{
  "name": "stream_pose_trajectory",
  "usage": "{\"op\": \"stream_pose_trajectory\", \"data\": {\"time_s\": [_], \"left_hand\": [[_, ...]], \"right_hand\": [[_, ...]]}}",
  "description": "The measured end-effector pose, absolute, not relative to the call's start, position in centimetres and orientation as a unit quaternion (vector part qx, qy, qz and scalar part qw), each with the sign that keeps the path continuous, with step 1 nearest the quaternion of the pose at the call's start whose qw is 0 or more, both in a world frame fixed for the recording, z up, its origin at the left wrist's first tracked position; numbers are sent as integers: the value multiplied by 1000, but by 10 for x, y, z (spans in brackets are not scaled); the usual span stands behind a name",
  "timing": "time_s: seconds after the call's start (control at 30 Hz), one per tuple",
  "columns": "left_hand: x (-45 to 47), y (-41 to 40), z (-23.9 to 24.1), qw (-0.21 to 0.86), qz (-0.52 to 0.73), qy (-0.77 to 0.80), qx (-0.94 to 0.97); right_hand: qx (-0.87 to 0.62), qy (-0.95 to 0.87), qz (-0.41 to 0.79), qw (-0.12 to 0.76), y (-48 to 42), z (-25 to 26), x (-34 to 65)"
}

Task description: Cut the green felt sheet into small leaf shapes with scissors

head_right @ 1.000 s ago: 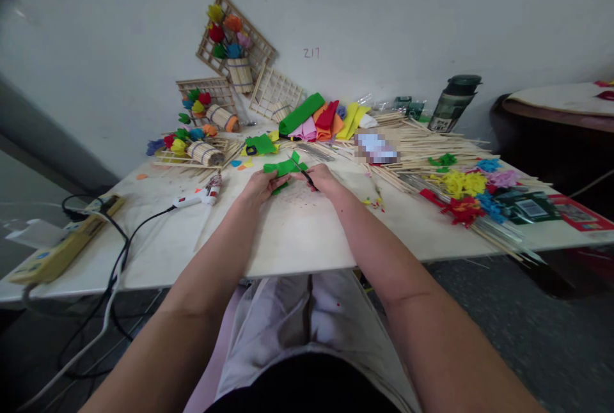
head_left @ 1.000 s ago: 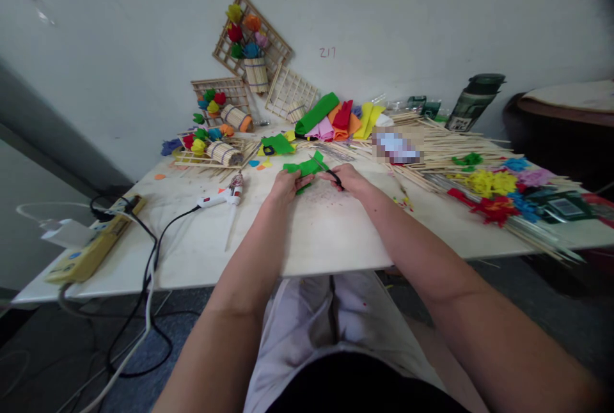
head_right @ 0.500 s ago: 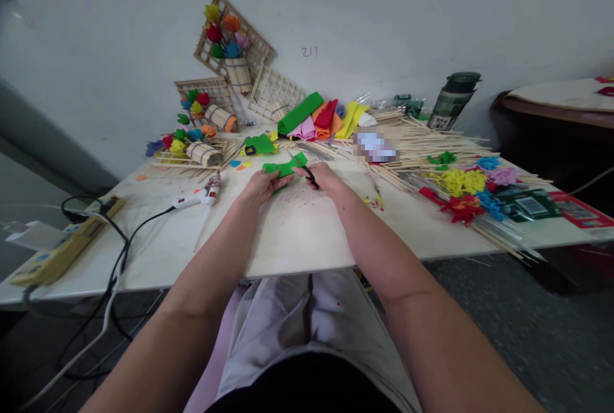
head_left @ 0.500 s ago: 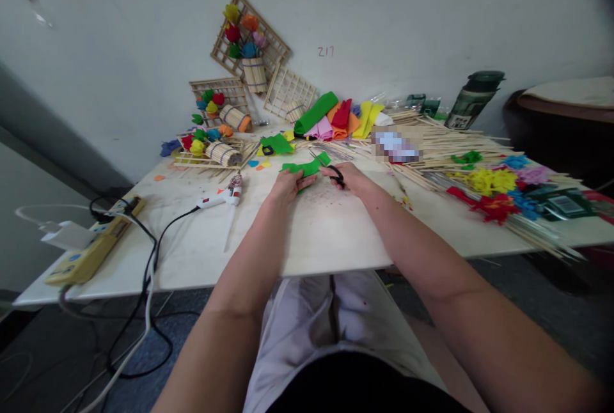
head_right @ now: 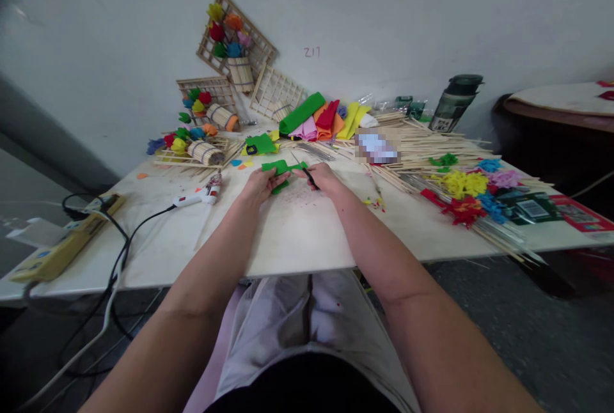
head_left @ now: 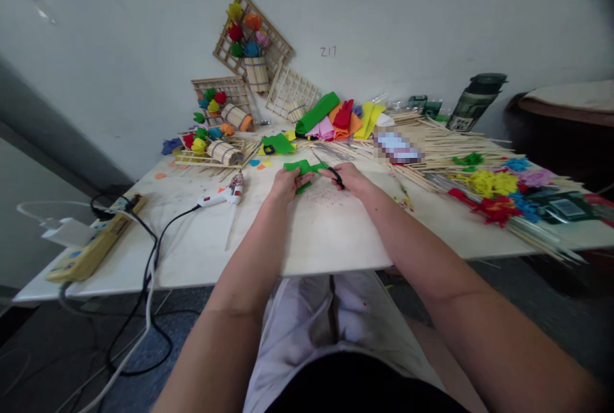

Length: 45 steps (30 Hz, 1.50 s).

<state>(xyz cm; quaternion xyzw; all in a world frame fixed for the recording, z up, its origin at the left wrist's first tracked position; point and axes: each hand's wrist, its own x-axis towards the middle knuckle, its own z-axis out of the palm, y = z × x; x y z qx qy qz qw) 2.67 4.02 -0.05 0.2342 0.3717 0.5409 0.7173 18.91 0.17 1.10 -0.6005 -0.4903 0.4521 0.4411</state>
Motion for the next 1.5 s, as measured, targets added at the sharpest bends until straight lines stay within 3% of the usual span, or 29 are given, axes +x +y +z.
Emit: {"op": "stream_pose_trajectory", "data": {"time_s": [0.23, 0.63, 1.5], "left_hand": [[23, 40, 6, 686, 571, 367, 263], [20, 43, 3, 699, 596, 331, 216], [31, 37, 6, 715, 576, 337, 209]], "right_hand": [[-561, -474, 512, 446, 0, 12, 195], [-511, -553, 554, 354, 0, 10, 209], [-498, -564, 534, 386, 2, 2, 198]]}}
